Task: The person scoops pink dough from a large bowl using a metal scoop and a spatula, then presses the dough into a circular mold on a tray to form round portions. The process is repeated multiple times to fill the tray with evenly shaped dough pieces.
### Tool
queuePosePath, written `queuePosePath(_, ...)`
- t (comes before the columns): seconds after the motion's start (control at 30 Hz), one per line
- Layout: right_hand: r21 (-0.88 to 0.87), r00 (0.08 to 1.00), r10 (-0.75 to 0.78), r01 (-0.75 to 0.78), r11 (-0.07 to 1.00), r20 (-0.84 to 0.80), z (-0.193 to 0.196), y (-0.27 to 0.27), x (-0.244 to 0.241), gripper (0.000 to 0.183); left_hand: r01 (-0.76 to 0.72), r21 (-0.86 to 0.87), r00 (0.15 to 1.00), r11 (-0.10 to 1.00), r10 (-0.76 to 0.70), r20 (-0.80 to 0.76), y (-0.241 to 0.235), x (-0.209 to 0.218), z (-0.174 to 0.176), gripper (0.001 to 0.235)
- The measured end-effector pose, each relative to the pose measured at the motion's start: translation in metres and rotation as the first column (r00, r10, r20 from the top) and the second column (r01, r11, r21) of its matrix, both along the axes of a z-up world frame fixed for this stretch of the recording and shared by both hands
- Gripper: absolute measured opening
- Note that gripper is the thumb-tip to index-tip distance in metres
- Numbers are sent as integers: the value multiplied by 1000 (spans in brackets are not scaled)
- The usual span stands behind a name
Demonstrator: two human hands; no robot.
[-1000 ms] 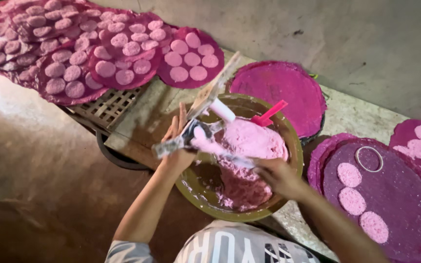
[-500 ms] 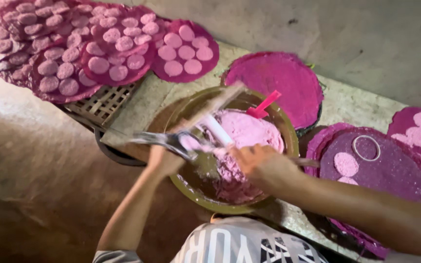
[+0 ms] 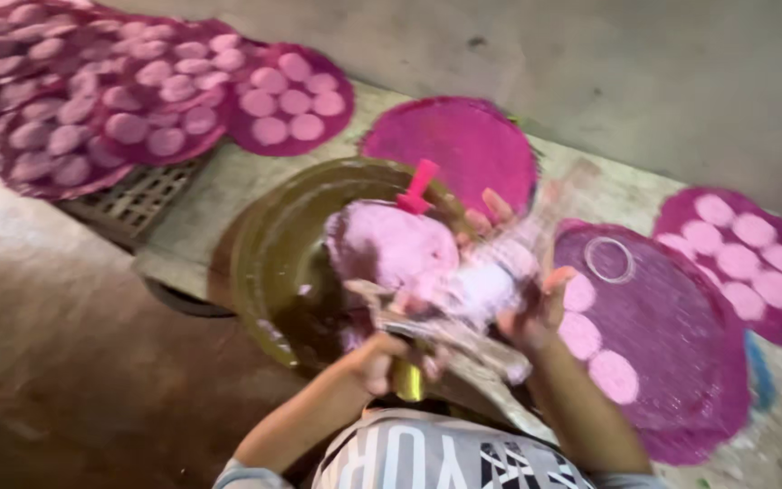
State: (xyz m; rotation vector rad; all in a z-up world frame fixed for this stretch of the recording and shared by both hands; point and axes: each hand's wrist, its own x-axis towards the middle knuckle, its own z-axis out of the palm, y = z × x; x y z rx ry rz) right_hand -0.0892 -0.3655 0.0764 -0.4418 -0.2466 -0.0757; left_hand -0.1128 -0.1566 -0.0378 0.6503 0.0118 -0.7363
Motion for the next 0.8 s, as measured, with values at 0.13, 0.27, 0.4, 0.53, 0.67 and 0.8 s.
queuePosePath(0.13,-31,949,70,-63,998,309,24,-68,-44,88,230,183,920,956,-275,281,-72,-17,21,76)
queuePosePath(0.27,-410,871,-56,285,866,487,33,-175,-91,82,70,276,744,959,-235,626,-106,-21,49,54)
queuePosePath(0.4,-665,802,-230,590,458,552,-5,-218,-145,81,-216,465,488,858,-318,813,-161,-33,80,20)
queuePosePath(0.53,-604,665,-137,732,315,734,-20,-240,-163,74,-84,598,581,797,-448,679,-204,-52,109,19)
queuePosePath(0.67,-713,714,60,683,159,697,1,-262,-183,68,352,274,851,895,-428,305,-213,-66,128,18)
queuePosePath(0.8,-698,698,207,711,-86,685,12,-262,-192,67,449,6,873,894,-439,213,-232,-76,128,36)
